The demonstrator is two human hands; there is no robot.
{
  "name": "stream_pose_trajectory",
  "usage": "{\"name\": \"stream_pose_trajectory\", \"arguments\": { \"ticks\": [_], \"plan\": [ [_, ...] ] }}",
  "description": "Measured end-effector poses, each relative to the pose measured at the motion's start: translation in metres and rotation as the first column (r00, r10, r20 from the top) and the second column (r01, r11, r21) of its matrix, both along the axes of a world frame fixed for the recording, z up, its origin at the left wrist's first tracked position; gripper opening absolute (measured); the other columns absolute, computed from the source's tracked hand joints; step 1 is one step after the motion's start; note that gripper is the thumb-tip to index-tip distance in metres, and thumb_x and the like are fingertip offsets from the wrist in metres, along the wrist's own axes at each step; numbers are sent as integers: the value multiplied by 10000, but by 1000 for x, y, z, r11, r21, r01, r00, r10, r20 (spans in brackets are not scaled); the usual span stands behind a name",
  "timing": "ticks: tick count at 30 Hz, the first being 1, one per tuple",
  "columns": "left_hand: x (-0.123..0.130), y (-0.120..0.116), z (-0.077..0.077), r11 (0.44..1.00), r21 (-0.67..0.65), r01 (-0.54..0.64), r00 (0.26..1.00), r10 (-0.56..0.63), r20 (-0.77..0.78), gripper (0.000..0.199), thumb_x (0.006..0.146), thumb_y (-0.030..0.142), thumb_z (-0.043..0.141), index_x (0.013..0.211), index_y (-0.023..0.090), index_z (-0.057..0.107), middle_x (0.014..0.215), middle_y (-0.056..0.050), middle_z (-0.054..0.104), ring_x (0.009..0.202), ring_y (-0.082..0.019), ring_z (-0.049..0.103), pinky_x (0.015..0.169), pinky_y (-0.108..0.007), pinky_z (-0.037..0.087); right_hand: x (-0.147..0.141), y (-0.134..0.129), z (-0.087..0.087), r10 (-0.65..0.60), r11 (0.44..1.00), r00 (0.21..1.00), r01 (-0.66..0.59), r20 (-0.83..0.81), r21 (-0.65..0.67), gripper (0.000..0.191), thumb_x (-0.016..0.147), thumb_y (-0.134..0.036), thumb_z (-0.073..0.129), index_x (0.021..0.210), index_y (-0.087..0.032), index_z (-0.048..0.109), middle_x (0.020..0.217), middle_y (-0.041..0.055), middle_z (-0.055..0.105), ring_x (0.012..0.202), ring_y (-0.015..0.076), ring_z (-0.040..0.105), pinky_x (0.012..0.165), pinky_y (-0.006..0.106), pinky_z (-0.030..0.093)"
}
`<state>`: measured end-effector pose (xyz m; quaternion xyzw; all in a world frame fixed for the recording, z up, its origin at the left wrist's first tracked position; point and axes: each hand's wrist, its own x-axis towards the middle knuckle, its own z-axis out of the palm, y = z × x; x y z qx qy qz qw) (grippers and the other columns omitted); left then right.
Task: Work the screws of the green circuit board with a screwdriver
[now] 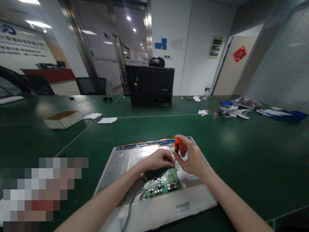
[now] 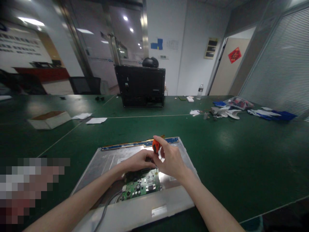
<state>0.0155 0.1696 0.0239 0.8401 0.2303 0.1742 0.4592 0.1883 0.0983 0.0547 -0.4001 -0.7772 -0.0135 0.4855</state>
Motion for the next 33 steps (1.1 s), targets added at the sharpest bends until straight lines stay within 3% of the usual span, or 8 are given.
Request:
{"name": "stream_pose_trajectory", "arguments": {
  "ticks": [5,14,25,33],
  "plan": [
    [0,-1,0,1000,-5,-27,1000,27,-7,88,718,220,710,775,153,704,740,8,655,714,-150,568,664,-218,429,1,3,-3,-24,1000,1000,24,-16,11,523,818,-217,577,1292,-228,357,645,-48,535,470,105,506,447,205,405],
    [1,0,0,1000,-3,3,1000,-3,10,93,720,216,695,773,140,703,734,-5,662,695,-153,566,673,-232,433,1,-1,1,61,998,997,-62,-38,-24,573,802,-151,522,1324,-210,293,743,5,589,548,129,567,488,233,459],
    [0,-1,-1,1000,-4,-20,1000,20,9,68,705,160,686,770,143,695,741,-3,652,700,-149,564,665,-223,432,0,3,-2,-59,997,998,60,-21,53,486,807,-214,588,1239,-225,364,648,-52,508,462,100,492,437,199,391],
    [1,-1,0,1000,-8,4,1000,-4,13,104,721,220,693,779,134,701,741,-9,662,702,-155,571,676,-234,436,2,0,1,38,999,999,-38,-9,-9,573,808,-155,526,1338,-204,311,727,-11,572,543,121,544,508,234,468]
  ]
}}
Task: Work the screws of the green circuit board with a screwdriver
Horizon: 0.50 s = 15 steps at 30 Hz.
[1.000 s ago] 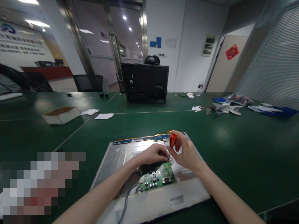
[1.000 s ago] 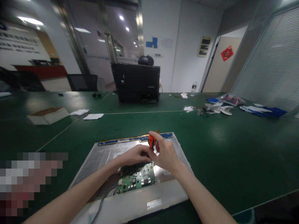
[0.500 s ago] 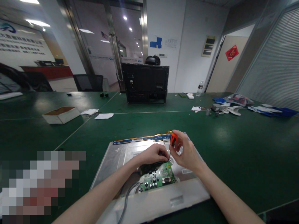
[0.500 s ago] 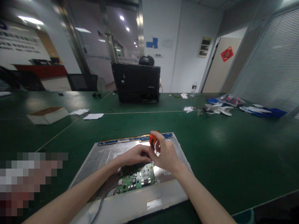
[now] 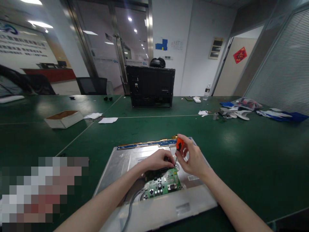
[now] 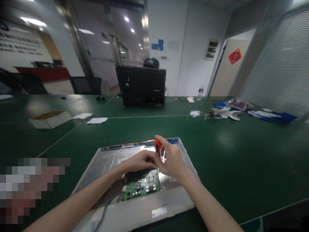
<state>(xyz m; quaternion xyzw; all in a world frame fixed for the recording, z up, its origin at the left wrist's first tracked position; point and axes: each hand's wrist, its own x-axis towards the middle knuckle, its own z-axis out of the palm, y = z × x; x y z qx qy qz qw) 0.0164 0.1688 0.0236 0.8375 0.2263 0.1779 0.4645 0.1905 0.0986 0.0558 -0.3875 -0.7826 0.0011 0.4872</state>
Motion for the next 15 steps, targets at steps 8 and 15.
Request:
{"name": "stream_pose_trajectory", "arguments": {
  "ticks": [8,15],
  "plan": [
    [0,0,0,1000,17,4,1000,-4,-13,100,724,207,688,794,137,704,767,-13,668,718,-156,576,689,-235,434,-2,1,-1,-67,997,997,67,-29,31,526,807,-180,560,1291,-212,357,672,-40,535,475,99,506,450,204,426],
    [0,0,0,1000,4,-19,1000,19,-15,86,711,152,685,796,149,699,748,7,659,714,-147,578,681,-225,431,0,2,-2,-85,995,996,85,-11,53,524,808,-242,600,1283,-213,380,655,-52,511,473,94,487,449,197,404]
  ]
}}
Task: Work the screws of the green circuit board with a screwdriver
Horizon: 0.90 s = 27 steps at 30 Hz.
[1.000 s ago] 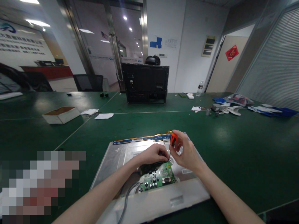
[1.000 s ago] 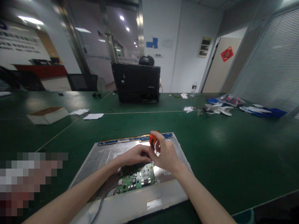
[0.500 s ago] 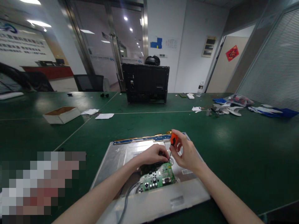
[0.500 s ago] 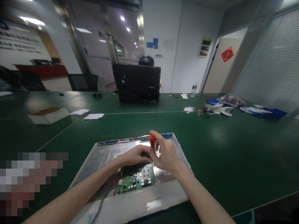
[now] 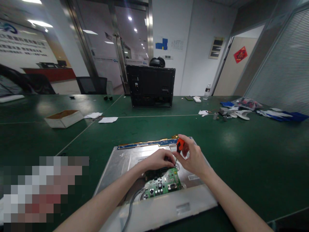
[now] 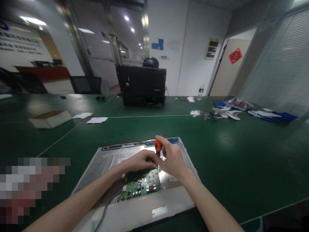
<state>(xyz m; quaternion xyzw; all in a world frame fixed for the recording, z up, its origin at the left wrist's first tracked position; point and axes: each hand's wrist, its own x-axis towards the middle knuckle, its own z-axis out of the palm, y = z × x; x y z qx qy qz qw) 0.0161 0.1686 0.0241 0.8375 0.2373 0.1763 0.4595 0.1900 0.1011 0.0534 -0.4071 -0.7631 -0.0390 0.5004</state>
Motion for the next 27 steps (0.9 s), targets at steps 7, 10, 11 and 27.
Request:
{"name": "stream_pose_trajectory", "arguments": {
  "ticks": [7,10,11,27],
  "plan": [
    [1,0,0,1000,13,16,1000,-17,5,75,721,178,689,787,146,706,749,0,663,715,-151,576,681,-232,431,0,-3,4,81,996,997,-82,-16,-41,552,818,-164,519,1333,-210,327,738,-13,568,509,102,526,472,215,450],
    [1,0,1,1000,22,14,1000,-14,0,78,719,182,689,786,149,711,751,-4,665,718,-152,578,685,-233,433,-1,-3,3,41,999,999,-42,-34,-28,522,818,-180,541,1302,-213,348,688,-37,543,477,95,510,453,204,434],
    [1,0,1,1000,22,15,1000,-15,0,78,717,181,689,784,148,712,752,-5,663,717,-151,577,684,-233,434,-1,-2,2,26,999,999,-26,-39,-22,510,817,-190,554,1287,-213,357,670,-45,531,465,93,502,444,200,425],
    [1,1,-1,1000,11,13,1000,-13,-19,91,719,169,689,804,145,709,741,2,665,706,-143,578,677,-218,440,-1,-4,6,51,997,998,-53,-41,-55,521,817,-171,524,1306,-201,348,722,-15,582,495,98,533,459,201,438]
  ]
}}
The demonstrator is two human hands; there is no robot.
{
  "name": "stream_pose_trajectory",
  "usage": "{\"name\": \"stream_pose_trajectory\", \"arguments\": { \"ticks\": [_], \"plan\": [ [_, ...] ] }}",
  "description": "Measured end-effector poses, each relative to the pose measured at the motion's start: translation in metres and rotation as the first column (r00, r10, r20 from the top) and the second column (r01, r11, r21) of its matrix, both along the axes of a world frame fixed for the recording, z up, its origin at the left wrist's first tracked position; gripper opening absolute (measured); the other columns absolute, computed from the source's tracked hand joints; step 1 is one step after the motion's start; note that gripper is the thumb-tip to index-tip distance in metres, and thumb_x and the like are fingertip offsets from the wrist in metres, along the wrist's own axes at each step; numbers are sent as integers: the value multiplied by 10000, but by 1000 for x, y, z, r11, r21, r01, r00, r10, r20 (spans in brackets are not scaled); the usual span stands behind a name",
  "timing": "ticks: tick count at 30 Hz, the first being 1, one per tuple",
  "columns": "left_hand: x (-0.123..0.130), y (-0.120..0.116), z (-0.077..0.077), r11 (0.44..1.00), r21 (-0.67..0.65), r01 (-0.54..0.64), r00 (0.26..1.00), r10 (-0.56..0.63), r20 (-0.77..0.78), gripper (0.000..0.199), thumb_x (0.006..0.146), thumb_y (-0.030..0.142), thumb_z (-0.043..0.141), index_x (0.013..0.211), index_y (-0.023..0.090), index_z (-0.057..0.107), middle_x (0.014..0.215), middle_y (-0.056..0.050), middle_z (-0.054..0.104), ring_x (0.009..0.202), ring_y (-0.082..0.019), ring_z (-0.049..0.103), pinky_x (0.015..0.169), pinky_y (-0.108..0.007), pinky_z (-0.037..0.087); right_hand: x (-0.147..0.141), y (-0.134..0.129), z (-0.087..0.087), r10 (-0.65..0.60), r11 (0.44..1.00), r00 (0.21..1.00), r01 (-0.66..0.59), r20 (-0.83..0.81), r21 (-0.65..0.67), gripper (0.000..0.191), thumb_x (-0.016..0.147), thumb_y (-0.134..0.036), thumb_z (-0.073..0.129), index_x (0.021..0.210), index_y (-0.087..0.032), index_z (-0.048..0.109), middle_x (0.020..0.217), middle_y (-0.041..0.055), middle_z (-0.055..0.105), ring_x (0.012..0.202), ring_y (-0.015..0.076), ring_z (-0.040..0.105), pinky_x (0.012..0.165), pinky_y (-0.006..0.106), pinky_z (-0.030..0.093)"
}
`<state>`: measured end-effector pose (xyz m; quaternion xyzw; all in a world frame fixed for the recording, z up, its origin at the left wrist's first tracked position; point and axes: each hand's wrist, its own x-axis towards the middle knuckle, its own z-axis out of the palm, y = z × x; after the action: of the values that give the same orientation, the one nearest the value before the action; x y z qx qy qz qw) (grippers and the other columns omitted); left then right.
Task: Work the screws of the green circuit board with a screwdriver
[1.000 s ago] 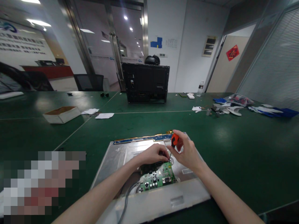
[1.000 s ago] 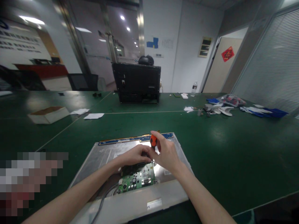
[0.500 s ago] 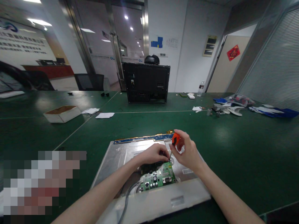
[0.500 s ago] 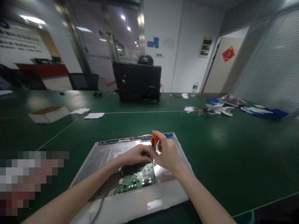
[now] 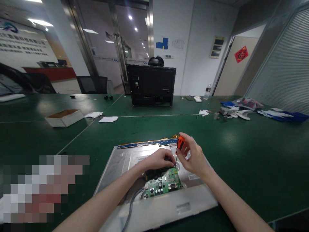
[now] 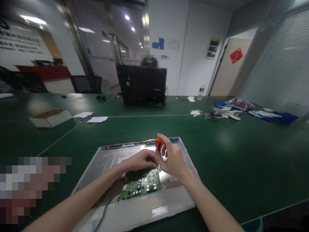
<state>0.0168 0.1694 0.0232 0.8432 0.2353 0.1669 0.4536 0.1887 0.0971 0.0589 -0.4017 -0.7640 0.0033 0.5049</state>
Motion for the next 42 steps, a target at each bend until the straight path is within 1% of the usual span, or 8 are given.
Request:
{"name": "stream_pose_trajectory", "arguments": {
  "ticks": [6,12,18,24,28,32,38,42],
  "plan": [
    [0,-1,2,1000,12,-11,1000,11,5,66,711,143,684,773,143,707,742,-3,657,714,-145,577,682,-219,440,0,4,-4,-77,993,997,77,6,87,458,818,-223,589,1235,-214,402,647,-55,529,448,89,481,436,194,397],
    [1,-2,4,1000,7,-6,999,6,-32,39,717,126,660,735,143,690,706,8,645,675,-137,570,647,-215,425,2,2,-1,-19,998,1000,17,24,55,457,836,-204,562,1265,-222,406,704,-32,560,475,91,483,448,199,409],
    [1,-2,3,1000,7,4,1000,-4,-16,111,725,138,659,825,135,707,757,-11,676,697,-147,581,656,-226,426,1,-1,4,30,999,1000,-30,2,13,508,840,-168,500,1328,-213,364,840,23,610,549,104,550,487,217,469],
    [1,-2,3,1000,3,-10,1000,10,-13,68,709,133,670,766,147,705,705,10,652,677,-133,564,647,-214,421,0,1,1,-60,996,998,59,14,71,444,832,-204,551,1252,-209,407,689,-40,553,457,83,493,447,201,417],
    [1,-1,2,1000,2,-10,1000,10,-4,39,705,142,680,738,142,700,741,-1,655,693,-137,569,657,-215,429,0,3,-2,-95,991,995,93,23,94,404,825,-241,589,1199,-215,441,635,-64,501,446,80,462,430,192,373],
    [1,-1,2,1000,4,-17,1000,17,-16,55,710,146,677,758,145,702,739,-1,656,694,-139,572,664,-220,433,2,2,-1,-63,995,997,61,31,75,421,832,-235,570,1229,-215,431,652,-54,512,461,86,468,446,201,393],
    [0,-2,3,1000,-5,1,1000,-1,-17,89,722,148,669,805,154,703,729,9,662,692,-137,569,661,-218,432,1,-2,4,20,999,1000,-20,15,25,513,833,-177,493,1328,-220,366,828,15,615,527,103,535,487,226,457],
    [0,-2,2,1000,-5,-3,1000,3,-1,90,716,147,675,802,145,704,734,4,660,693,-139,573,664,-220,434,0,-2,4,-29,998,999,28,22,56,467,836,-183,514,1287,-212,396,735,-15,586,491,99,519,472,217,440]
  ]
}}
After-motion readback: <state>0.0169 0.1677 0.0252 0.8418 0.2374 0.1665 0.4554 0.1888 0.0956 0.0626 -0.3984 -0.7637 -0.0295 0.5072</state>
